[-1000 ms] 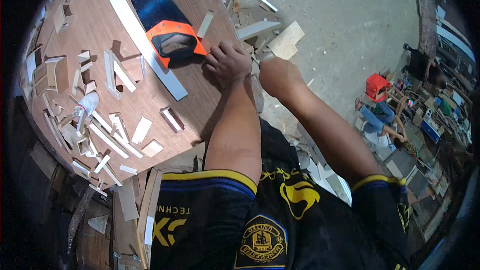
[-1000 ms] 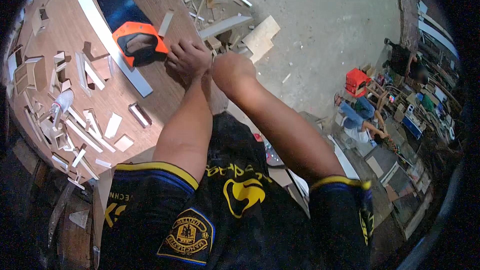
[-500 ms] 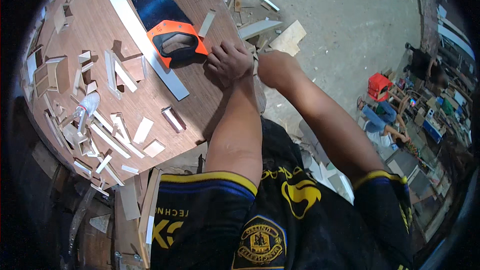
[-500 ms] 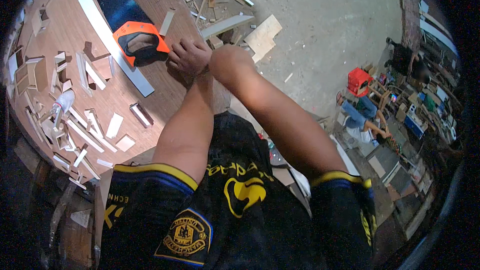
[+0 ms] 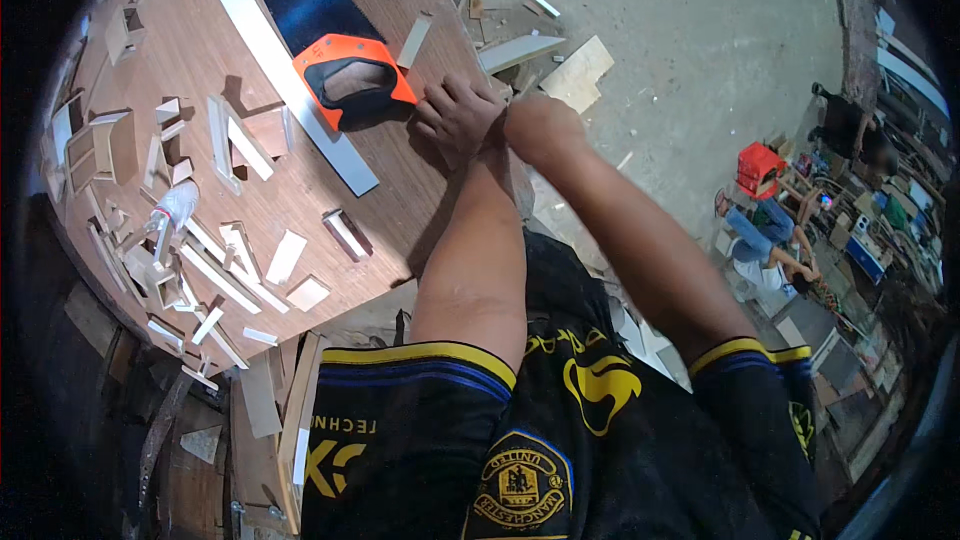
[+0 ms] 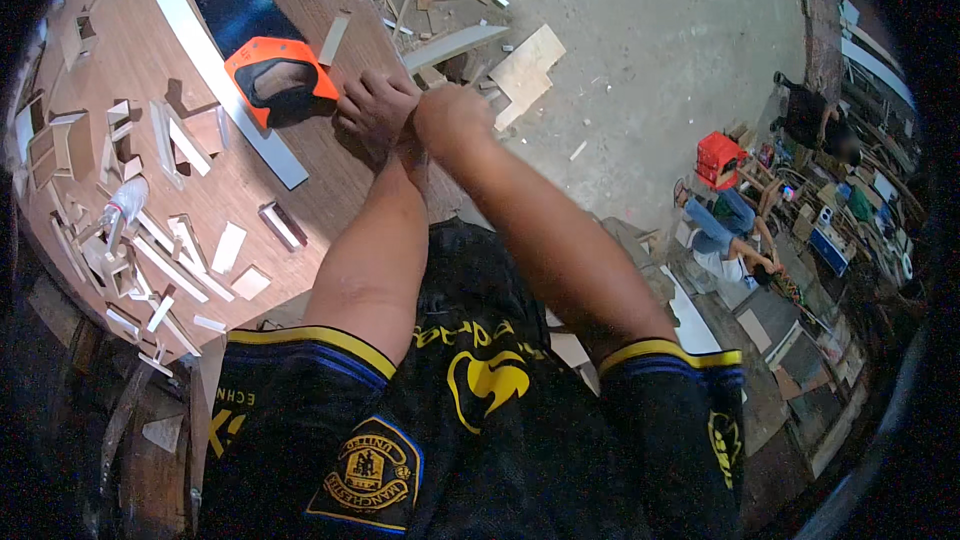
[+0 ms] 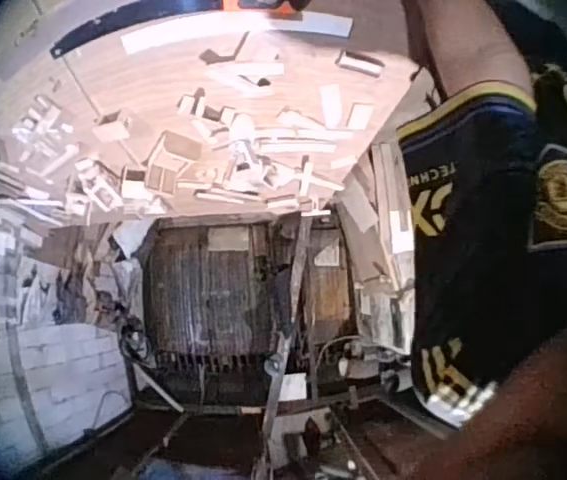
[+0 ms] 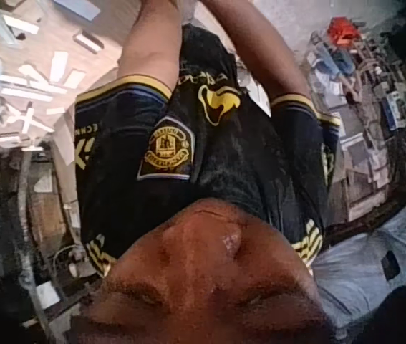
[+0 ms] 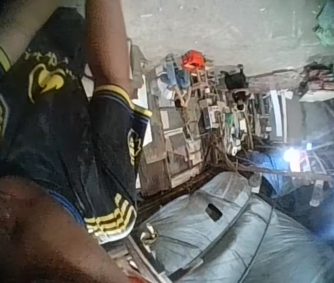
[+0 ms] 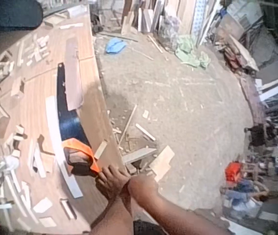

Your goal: The person is crafting and smoothing wooden components for small items.

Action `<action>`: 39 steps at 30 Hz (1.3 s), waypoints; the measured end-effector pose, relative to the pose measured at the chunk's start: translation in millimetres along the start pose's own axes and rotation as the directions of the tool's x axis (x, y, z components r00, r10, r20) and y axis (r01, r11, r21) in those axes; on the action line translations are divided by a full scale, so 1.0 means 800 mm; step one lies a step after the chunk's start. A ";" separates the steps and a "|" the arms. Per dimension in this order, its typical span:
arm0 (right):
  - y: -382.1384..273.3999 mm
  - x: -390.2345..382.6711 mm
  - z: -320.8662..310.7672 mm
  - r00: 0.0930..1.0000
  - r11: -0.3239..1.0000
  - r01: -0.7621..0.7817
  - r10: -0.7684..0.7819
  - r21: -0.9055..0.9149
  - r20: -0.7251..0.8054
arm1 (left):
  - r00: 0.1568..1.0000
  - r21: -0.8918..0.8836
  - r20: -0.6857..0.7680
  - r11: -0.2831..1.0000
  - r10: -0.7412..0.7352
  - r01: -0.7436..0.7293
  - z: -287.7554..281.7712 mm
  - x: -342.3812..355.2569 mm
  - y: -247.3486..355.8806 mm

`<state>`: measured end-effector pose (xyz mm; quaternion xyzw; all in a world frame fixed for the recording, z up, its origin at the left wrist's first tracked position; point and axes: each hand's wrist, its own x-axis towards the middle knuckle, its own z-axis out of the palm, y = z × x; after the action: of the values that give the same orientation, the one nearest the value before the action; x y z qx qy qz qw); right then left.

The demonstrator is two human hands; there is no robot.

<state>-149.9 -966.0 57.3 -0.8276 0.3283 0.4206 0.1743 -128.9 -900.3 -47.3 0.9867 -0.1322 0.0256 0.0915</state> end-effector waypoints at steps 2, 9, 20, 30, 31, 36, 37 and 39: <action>-0.017 -0.028 -0.026 0.993 0.993 0.112 -0.110 -0.045 0.045 | 1.000 0.022 -0.013 0.999 -0.023 0.024 0.001 0.006 -0.024; -0.008 -0.001 0.002 0.992 0.992 -0.123 0.123 0.016 -0.027 | 1.000 -0.011 0.013 1.000 -0.019 0.019 -0.009 0.010 -0.005; -0.025 -0.012 -0.043 0.979 0.979 0.108 -0.075 -0.172 0.188 | 0.998 -0.004 0.036 0.999 -0.051 0.051 -0.008 0.007 -0.018; -0.037 -0.018 -0.054 0.974 0.975 0.035 0.017 -0.219 0.228 | 1.000 0.058 0.017 0.998 -0.014 0.013 -0.014 0.009 -0.033; -0.039 -0.012 -0.051 0.978 0.975 0.027 0.020 -0.221 0.206 | 1.000 0.045 -0.001 0.999 -0.011 0.011 -0.013 0.016 -0.027; -0.008 0.014 -0.006 0.993 0.996 -0.075 0.079 -0.052 0.092 | 1.000 -0.018 0.023 1.000 0.004 -0.004 -0.005 0.003 -0.017; -0.008 0.018 -0.008 0.993 0.998 0.012 -0.005 -0.061 0.114 | 0.999 0.000 0.027 1.000 -0.020 0.020 0.001 0.003 -0.023; 0.000 -0.001 0.007 0.995 0.998 0.046 -0.043 -0.036 0.085 | 0.995 -0.032 0.050 0.996 -0.084 0.085 0.008 0.002 -0.020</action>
<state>-153.3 -962.5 55.1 -0.8194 0.2942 0.4572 0.1816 -123.0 -886.5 -56.0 0.9900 -0.0930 -0.0043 0.1059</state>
